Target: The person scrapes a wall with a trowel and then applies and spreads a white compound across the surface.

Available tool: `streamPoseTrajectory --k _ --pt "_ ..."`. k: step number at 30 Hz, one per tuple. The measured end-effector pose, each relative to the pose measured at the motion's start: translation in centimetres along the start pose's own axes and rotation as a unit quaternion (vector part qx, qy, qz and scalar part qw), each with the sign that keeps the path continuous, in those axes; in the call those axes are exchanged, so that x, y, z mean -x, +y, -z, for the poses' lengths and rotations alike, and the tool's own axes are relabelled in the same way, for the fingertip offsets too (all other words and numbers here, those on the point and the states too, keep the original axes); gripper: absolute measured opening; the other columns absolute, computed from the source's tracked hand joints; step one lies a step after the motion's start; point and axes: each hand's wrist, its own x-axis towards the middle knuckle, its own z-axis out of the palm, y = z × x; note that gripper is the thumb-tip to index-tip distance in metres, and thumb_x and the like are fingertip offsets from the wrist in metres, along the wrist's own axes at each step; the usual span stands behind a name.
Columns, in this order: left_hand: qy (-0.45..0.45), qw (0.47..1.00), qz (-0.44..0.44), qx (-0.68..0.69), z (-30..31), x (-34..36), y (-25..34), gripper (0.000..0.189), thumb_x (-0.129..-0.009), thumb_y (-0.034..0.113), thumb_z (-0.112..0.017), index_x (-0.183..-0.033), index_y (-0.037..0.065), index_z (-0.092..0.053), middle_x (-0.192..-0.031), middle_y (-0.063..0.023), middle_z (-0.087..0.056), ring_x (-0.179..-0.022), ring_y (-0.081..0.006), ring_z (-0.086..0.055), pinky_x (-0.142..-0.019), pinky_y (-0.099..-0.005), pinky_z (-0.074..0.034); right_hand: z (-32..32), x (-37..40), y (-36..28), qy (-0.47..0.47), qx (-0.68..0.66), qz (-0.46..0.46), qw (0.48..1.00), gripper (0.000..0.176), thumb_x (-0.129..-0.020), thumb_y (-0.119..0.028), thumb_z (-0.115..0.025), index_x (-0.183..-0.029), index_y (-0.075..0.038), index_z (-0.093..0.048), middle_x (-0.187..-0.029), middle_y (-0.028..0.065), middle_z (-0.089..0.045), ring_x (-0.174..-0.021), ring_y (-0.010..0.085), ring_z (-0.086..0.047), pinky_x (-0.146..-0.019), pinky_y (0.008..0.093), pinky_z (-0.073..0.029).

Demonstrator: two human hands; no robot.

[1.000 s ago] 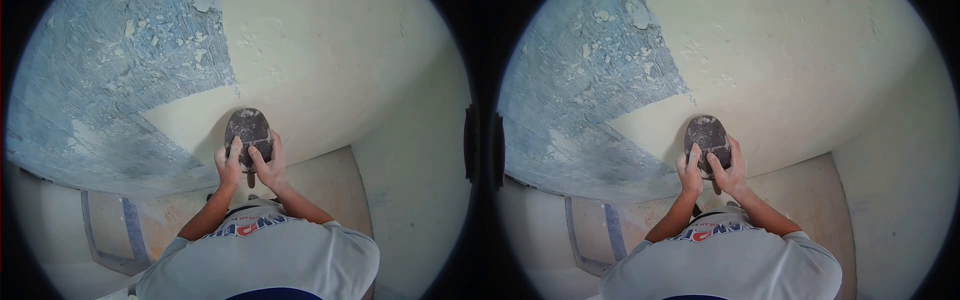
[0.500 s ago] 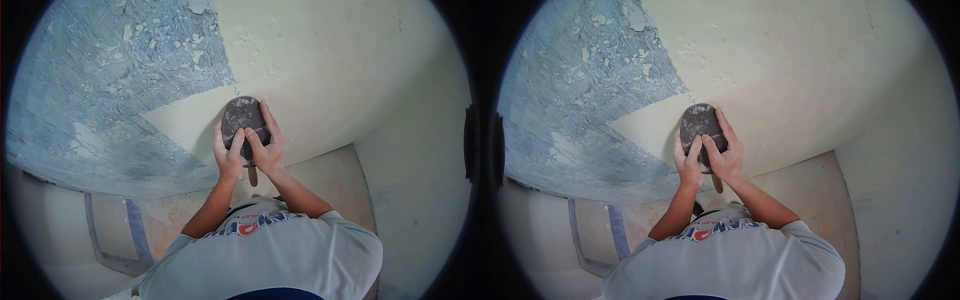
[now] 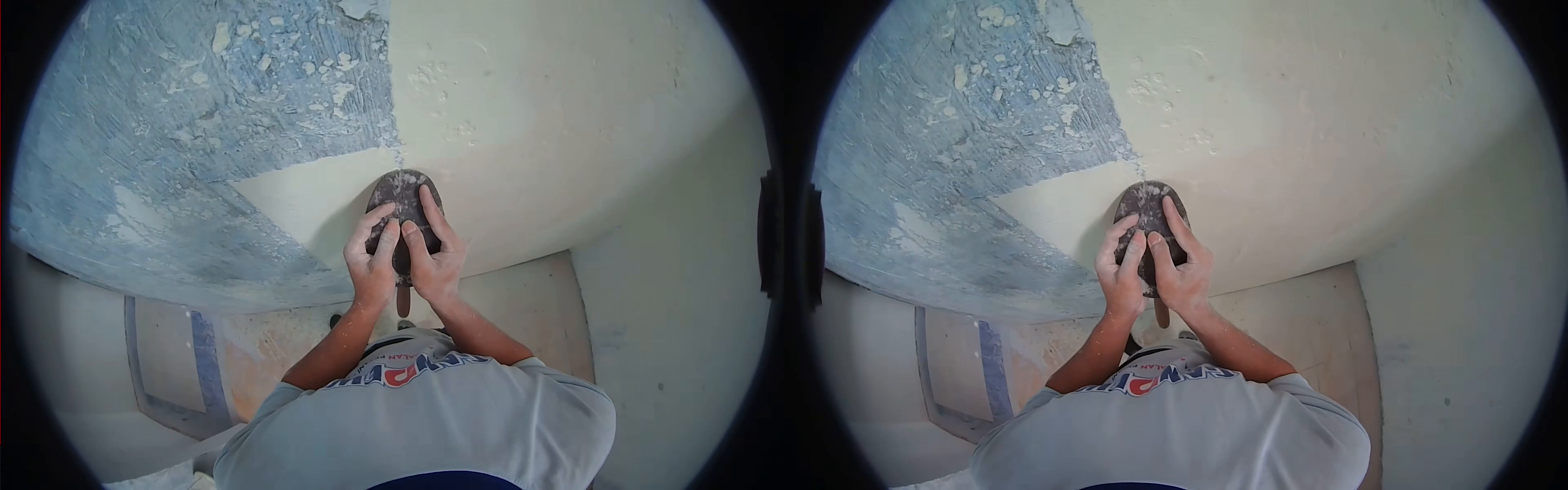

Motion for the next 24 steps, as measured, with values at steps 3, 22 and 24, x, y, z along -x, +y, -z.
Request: streamPoseTrajectory --k 3,22,24 --pt "0.004 1.000 0.022 -0.004 0.0 -0.6 0.5 0.021 -0.092 0.006 -0.059 -0.111 -0.003 -0.064 -0.106 -0.0082 -0.065 -0.099 -0.0126 -0.058 -0.087 -0.0258 -0.046 -0.2 -0.7 -0.6 0.002 -0.011 0.007 1.000 0.048 -0.088 -0.003 -0.059 -0.134 0.003 -0.051 -0.120 0.0238 -0.063 -0.105 0.0228 -0.064 -0.088 0.0306 -0.050" --pt "-0.009 0.999 -0.012 -0.045 -0.1 -1.8 3.0 0.018 -0.090 0.008 -0.062 -0.104 -0.002 -0.066 -0.100 -0.0070 -0.067 -0.090 -0.0122 -0.060 -0.082 -0.0263 -0.047 -1.3 -1.8 -2.4 0.020 -0.028 0.002 0.999 0.048 -0.087 -0.001 -0.058 -0.134 0.006 -0.050 -0.122 0.0245 -0.062 -0.108 0.0227 -0.062 -0.092 0.0316 -0.048" --pt "-0.007 0.999 0.003 -0.041 0.1 -2.0 2.8 0.018 -0.090 0.008 -0.062 -0.105 -0.002 -0.066 -0.101 -0.0071 -0.067 -0.090 -0.0118 -0.060 -0.082 -0.0259 -0.047 -1.1 -1.1 -1.7 0.012 -0.016 -0.015 1.000 0.048 -0.087 -0.001 -0.059 -0.133 0.006 -0.050 -0.122 0.0246 -0.061 -0.109 0.0232 -0.062 -0.092 0.0320 -0.048"
